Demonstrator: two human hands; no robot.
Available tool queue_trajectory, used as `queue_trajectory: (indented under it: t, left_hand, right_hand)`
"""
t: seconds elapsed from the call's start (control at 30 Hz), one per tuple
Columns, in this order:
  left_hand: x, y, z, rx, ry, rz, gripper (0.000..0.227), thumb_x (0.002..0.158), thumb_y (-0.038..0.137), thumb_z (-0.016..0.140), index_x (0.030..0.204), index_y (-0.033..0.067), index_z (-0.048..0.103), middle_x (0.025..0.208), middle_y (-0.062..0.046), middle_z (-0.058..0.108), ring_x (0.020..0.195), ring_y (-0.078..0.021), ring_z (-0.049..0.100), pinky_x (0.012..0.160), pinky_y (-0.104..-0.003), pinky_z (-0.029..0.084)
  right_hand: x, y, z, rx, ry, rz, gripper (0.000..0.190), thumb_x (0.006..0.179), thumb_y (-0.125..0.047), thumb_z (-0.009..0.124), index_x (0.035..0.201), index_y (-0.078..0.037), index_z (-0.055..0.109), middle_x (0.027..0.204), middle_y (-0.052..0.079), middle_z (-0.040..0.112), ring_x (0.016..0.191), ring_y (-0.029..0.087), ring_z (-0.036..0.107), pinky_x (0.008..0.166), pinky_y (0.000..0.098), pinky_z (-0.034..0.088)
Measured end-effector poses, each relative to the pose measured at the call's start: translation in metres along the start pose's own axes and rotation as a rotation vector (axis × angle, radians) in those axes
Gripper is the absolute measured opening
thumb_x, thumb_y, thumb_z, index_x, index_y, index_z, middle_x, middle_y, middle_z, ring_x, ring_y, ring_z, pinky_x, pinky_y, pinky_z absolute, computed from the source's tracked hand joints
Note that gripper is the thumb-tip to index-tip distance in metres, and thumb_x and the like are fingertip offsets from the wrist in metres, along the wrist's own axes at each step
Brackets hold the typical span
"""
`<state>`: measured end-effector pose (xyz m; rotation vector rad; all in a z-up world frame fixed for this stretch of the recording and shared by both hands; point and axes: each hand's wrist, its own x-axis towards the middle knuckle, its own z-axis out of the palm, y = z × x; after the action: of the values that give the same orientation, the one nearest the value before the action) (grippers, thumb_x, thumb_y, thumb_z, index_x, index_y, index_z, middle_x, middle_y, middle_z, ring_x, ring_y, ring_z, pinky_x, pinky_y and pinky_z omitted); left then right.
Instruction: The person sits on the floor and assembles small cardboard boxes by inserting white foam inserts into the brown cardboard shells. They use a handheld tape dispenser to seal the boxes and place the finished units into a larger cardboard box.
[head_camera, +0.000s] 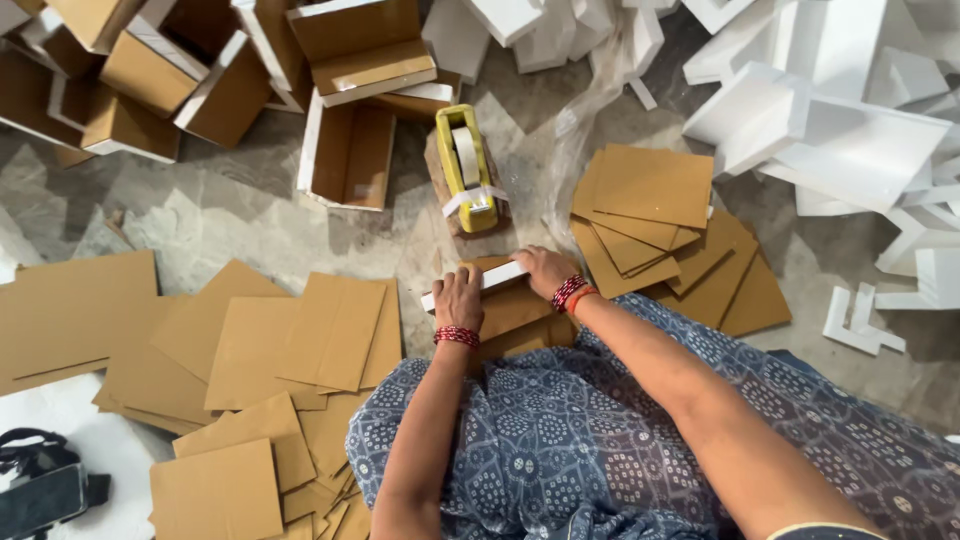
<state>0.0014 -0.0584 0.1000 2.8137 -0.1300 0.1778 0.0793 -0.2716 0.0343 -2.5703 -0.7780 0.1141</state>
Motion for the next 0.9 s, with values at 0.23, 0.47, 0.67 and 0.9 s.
queue_trajectory:
  t: [0.23, 0.47, 0.67, 0.9]
  left_hand:
    - [0.018, -0.011, -0.005, -0.324, 0.006, 0.033, 0.044, 0.076, 0.013, 0.081, 0.117, 0.0158, 0.067, 0.110, -0.009, 0.073, 0.106, -0.0288, 0.066, 0.089, -0.045, 0.046]
    - [0.019, -0.008, -0.007, -0.350, 0.050, 0.008, 0.038, 0.073, 0.006, 0.077, 0.109, 0.0159, 0.071, 0.105, -0.007, 0.075, 0.100, -0.0280, 0.068, 0.088, -0.044, 0.046]
    - [0.019, -0.009, -0.005, -0.354, 0.091, 0.011, 0.037, 0.071, 0.007, 0.076, 0.106, 0.0149, 0.069, 0.102, -0.007, 0.074, 0.098, -0.0277, 0.068, 0.088, -0.044, 0.046]
    - [0.023, -0.011, -0.004, -0.366, 0.107, 0.004, 0.037, 0.071, 0.006, 0.076, 0.105, 0.0155, 0.071, 0.103, -0.007, 0.074, 0.099, -0.0274, 0.067, 0.088, -0.044, 0.045]
  right_hand:
    - [0.032, -0.008, 0.019, 0.030, -0.141, 0.033, 0.040, 0.081, -0.002, 0.066, 0.119, -0.012, 0.071, 0.113, 0.014, 0.072, 0.103, 0.033, 0.069, 0.090, 0.0404, 0.055]
    - [0.130, 0.029, -0.031, 0.349, 0.131, 0.427, 0.032, 0.087, -0.041, 0.079, 0.100, -0.013, 0.082, 0.093, 0.010, 0.079, 0.083, 0.023, 0.075, 0.078, 0.0338, 0.057]
    - [0.174, 0.029, 0.003, 0.607, -0.137, 0.645, 0.046, 0.081, -0.046, 0.085, 0.095, -0.002, 0.081, 0.087, 0.010, 0.080, 0.076, 0.012, 0.071, 0.074, 0.0297, 0.054]
    - [0.090, -0.016, -0.036, 0.658, -0.067, 0.762, 0.047, 0.082, -0.052, 0.084, 0.091, -0.006, 0.078, 0.078, 0.005, 0.074, 0.066, 0.011, 0.062, 0.063, 0.0273, 0.049]
